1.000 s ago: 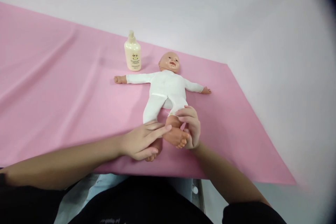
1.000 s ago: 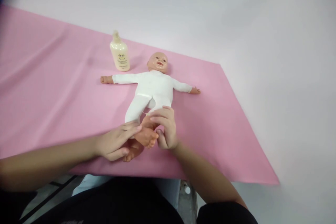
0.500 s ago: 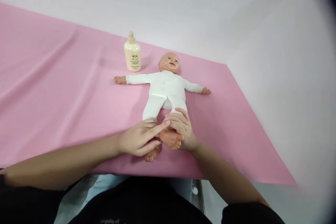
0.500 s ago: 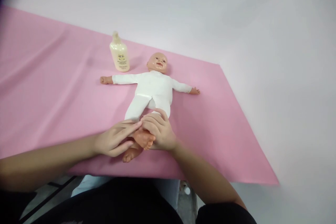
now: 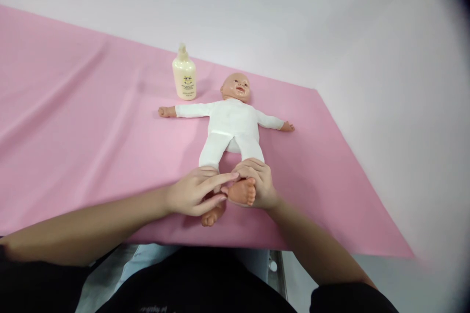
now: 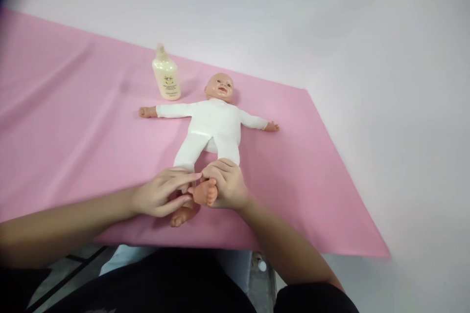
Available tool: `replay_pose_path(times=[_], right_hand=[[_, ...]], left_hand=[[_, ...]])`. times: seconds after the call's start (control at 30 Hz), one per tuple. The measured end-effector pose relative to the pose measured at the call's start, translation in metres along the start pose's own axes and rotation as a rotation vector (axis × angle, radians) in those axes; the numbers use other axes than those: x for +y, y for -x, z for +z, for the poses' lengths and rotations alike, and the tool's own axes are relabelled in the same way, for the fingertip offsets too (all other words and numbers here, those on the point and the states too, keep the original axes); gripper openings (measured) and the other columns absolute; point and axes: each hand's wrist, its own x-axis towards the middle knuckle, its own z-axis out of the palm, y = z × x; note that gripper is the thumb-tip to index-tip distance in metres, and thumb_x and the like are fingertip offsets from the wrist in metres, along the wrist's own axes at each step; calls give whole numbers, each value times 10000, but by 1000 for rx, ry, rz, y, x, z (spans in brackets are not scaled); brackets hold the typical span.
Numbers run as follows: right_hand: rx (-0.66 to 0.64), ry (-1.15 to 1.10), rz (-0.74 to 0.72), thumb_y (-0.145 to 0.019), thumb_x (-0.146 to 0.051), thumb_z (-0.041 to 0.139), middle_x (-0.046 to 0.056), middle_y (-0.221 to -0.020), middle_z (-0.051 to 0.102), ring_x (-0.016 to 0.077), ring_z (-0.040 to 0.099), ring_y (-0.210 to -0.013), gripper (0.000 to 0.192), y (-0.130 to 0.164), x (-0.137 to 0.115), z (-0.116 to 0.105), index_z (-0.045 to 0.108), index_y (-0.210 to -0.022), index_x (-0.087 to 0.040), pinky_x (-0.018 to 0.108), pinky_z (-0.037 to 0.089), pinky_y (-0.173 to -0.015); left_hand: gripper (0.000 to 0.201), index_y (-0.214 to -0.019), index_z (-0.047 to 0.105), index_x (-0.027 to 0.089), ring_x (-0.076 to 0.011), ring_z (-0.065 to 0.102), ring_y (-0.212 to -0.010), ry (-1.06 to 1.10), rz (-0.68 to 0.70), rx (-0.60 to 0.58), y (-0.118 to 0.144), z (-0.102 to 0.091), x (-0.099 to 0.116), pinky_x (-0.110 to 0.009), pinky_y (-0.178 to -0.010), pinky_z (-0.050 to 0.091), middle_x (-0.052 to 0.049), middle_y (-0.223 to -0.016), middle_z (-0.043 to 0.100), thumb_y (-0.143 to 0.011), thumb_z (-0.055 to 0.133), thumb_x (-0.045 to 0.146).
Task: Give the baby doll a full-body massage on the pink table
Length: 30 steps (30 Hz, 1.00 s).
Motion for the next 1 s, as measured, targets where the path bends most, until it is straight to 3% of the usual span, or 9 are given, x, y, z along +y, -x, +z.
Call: replay_pose_path(times=[0.17,0.3,0.63,0.87,1.0], right_hand=[[22,11,0,-707,-529,596,0,-609,560,141,560,-565,368,3,1,0,429,-808,-217,299,467,-571],[-28,24,0,-700,-574,523,-2,-598,555,143,559,-552,375,6,2,1,437,-772,-216,308,463,-554],[-25,-73,-40,-738,-368,475,-21,-577,540,147,561,-574,163,3,-6,2,449,-796,-217,313,493,-608],[57,-144,-104,-718,-222,480,-31,-620,569,129,556,-554,188,2,-7,3,454,-904,-214,304,509,-608],[59,-152,-153,-756,-159,427,-30,-594,554,119,537,-540,93,2,-8,1,452,-821,-221,304,501,-620]], left_hand=[[618,-1384,278,204,-146,537,-634,45,13,-31,1,0,-1,-298,-684,474,22,-648,566,-829,533,294],[650,-1391,260,219,-162,551,-670,64,16,-57,2,0,-2,-304,-678,469,0,-714,610,-819,545,340],[614,-1400,209,205,-164,563,-736,30,17,-53,2,2,-2,-317,-717,480,-22,-802,603,-855,484,265],[698,-1423,166,196,-164,558,-720,53,10,-86,2,1,-2,-306,-708,478,-15,-781,598,-843,527,344],[690,-1427,168,205,-164,562,-735,53,28,-84,1,2,-2,-305,-714,480,-21,-798,599,-850,521,344]])
